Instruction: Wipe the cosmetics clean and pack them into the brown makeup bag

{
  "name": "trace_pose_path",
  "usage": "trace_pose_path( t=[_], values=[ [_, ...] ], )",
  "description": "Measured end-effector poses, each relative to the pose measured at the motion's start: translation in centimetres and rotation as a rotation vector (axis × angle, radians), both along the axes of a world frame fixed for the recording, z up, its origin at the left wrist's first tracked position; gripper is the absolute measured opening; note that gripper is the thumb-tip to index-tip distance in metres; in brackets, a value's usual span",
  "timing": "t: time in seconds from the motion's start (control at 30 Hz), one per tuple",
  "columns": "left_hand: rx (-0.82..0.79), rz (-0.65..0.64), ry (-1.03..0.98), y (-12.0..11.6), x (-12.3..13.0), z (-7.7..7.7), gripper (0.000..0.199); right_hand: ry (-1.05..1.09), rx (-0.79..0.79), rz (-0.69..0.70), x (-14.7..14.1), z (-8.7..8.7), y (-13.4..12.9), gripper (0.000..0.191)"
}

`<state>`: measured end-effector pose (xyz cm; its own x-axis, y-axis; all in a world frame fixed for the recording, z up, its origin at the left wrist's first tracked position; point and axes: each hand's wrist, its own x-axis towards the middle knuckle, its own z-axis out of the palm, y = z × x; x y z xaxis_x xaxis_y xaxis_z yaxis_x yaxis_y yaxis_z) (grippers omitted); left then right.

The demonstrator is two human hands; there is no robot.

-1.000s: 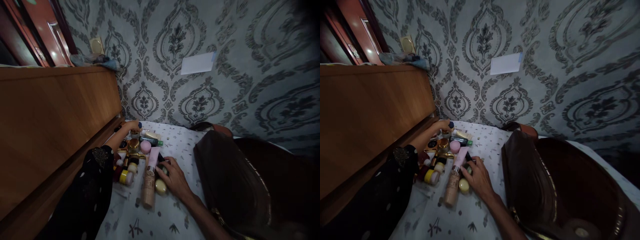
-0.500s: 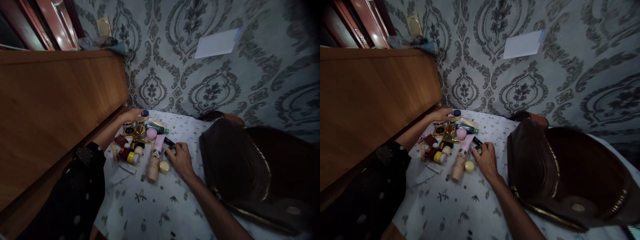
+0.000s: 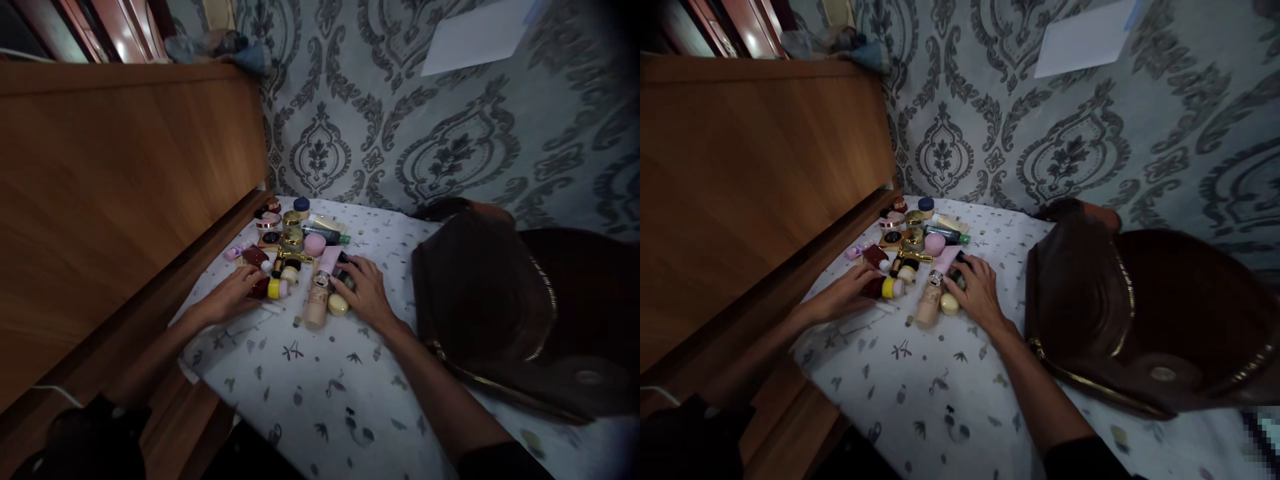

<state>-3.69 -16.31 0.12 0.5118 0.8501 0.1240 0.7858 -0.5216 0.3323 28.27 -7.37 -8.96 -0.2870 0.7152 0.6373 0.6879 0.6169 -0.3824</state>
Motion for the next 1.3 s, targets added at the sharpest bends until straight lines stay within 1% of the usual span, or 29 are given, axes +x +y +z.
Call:
trace_pose_path(
  t=[0.1,0.23,0.33,0.4,0.47,0.57,0.6,0.63,0.67,0.7,0.77,0.8,0.87,0.93,1.0,1.03,1.1,1.17,1.23,1.3],
  values=[
    [0.050,0.041,-0.059,-1.8,-0.2,-1.0,0.038,-0.015,0.031,0.076,-0.1,0.6,-0.4,0.045],
    [0.061,0.050,-0.187,-2.4,-0.4,-2.4,0.037,-0.091,0.042,0.155,-0.5,1.3,-0.9,0.038],
    [0.063,0.047,-0.249,-2.5,-0.4,-3.0,0.045,-0.101,0.019,0.145,-0.7,1.6,-1.1,0.036],
    [0.077,0.082,-0.219,-2.6,-0.4,-3.3,0.054,-0.085,0.021,0.107,-0.8,1.7,-1.2,0.036],
    [0.090,0.163,-0.139,-2.8,-0.6,-3.5,0.066,-0.062,0.031,0.044,-0.7,1.7,-1.1,0.035],
    [0.089,0.363,0.000,-3.7,-1.4,-3.9,0.084,-0.036,0.013,-0.040,-0.6,1.5,-1.0,0.034],
    [0.084,0.432,0.037,-4.1,-1.8,-4.0,0.085,-0.027,-0.003,-0.045,-0.6,1.5,-1.0,0.034],
    [0.075,0.485,0.065,-4.6,-2.1,-4.2,0.080,-0.019,-0.019,-0.037,-0.6,1.4,-0.9,0.034],
    [0.062,0.517,0.085,-5.0,-2.4,-4.3,0.068,-0.011,-0.029,-0.020,-0.6,1.3,-0.9,0.033],
    [0.048,0.527,0.097,-5.5,-2.7,-4.4,0.052,-0.005,-0.033,0.003,-0.6,1.2,-0.9,0.033],
    [0.032,0.501,0.098,-6.2,-3.1,-4.4,0.020,-0.004,-0.025,0.040,-0.7,1.1,-1.0,0.032],
    [0.035,0.488,0.080,-6.4,-3.3,-4.3,0.011,-0.004,-0.018,0.048,-0.7,1.1,-1.0,0.031],
    [0.049,0.514,0.003,-6.5,-3.6,-4.0,0.007,-0.003,-0.007,0.054,-0.7,1.0,-1.0,0.032],
    [0.070,0.607,-0.117,-6.1,-4.0,-3.5,0.008,0.001,0.003,0.055,-0.6,0.8,-0.9,0.033],
    [0.124,0.689,-0.250,-5.3,-4.3,-2.9,0.013,0.004,0.008,0.054,-0.6,0.7,-0.8,0.035],
    [0.164,0.699,-0.313,-4.9,-4.4,-2.6,0.017,0.008,0.008,0.051,-0.5,0.6,-0.7,0.035],
    [0.231,0.670,-0.412,-3.9,-4.2,-1.9,0.028,0.020,0.000,0.040,-0.5,0.5,-0.5,0.035],
    [0.237,0.592,-0.444,-3.1,-3.3,-1.3,0.033,0.037,-0.013,0.028,-0.5,0.4,-0.4,0.035],
    [0.204,0.488,-0.387,-2.6,-1.8,-1.0,0.033,0.050,-0.025,0.029,-0.5,0.3,-0.3,0.034],
    [0.180,0.388,-0.246,-2.4,-0.1,-1.0,0.032,0.059,-0.029,0.032,-0.5,0.3,-0.3,0.033]
  ],
)
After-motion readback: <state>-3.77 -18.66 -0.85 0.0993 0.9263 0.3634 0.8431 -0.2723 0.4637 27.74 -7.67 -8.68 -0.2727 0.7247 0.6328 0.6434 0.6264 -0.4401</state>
